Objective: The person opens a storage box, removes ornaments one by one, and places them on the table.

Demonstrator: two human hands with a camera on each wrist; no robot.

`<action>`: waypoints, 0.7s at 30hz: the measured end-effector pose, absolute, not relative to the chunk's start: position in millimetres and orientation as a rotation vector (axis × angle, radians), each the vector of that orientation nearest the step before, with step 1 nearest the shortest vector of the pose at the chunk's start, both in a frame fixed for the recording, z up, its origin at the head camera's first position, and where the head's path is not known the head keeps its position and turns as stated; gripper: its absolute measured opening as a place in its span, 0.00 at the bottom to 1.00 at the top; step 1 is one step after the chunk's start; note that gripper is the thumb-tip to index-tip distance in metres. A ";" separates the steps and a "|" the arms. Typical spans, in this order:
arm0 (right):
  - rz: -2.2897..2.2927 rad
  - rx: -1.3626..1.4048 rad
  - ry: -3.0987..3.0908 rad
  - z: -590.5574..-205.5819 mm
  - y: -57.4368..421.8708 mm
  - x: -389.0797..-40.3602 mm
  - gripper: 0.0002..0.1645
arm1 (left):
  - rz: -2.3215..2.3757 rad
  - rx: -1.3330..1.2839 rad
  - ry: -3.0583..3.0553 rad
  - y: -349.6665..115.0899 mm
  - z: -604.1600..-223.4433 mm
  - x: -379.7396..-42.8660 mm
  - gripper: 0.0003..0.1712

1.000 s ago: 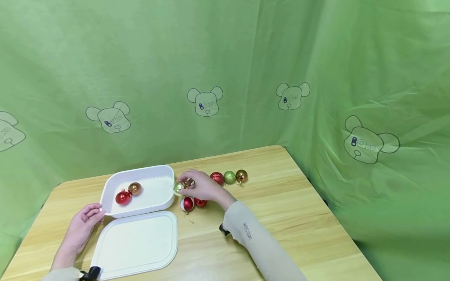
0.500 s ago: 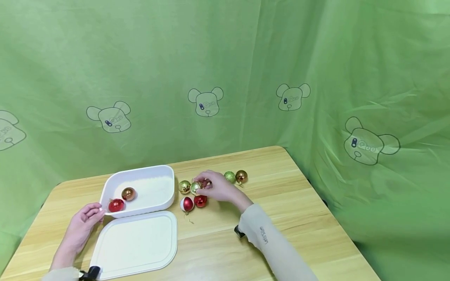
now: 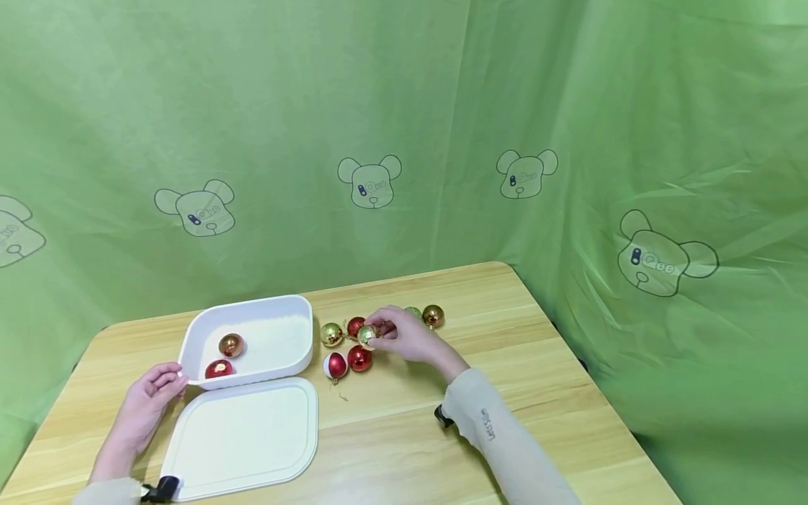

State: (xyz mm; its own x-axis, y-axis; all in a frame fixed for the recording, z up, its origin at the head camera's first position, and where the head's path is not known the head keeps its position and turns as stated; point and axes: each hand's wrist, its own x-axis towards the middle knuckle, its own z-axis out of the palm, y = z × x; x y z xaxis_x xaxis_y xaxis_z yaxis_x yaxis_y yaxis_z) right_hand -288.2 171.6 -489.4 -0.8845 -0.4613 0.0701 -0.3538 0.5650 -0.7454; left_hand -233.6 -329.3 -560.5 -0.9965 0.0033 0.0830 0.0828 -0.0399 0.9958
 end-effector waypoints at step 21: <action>-1.130 -0.647 2.687 -508.9 186.9 -279.1 0.26 | -2.219 -0.096 -2.169 -331.1 -558.8 -233.1 0.12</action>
State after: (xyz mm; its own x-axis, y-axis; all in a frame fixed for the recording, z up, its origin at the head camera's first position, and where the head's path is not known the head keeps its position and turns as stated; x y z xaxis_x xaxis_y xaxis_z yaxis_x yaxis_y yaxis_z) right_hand -279.1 186.9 -508.9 -0.8946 -0.4463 0.0235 -0.3290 0.6220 -0.7106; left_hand -233.1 -331.1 -558.8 -0.9974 0.0163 0.0704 0.0700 -0.0232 0.9973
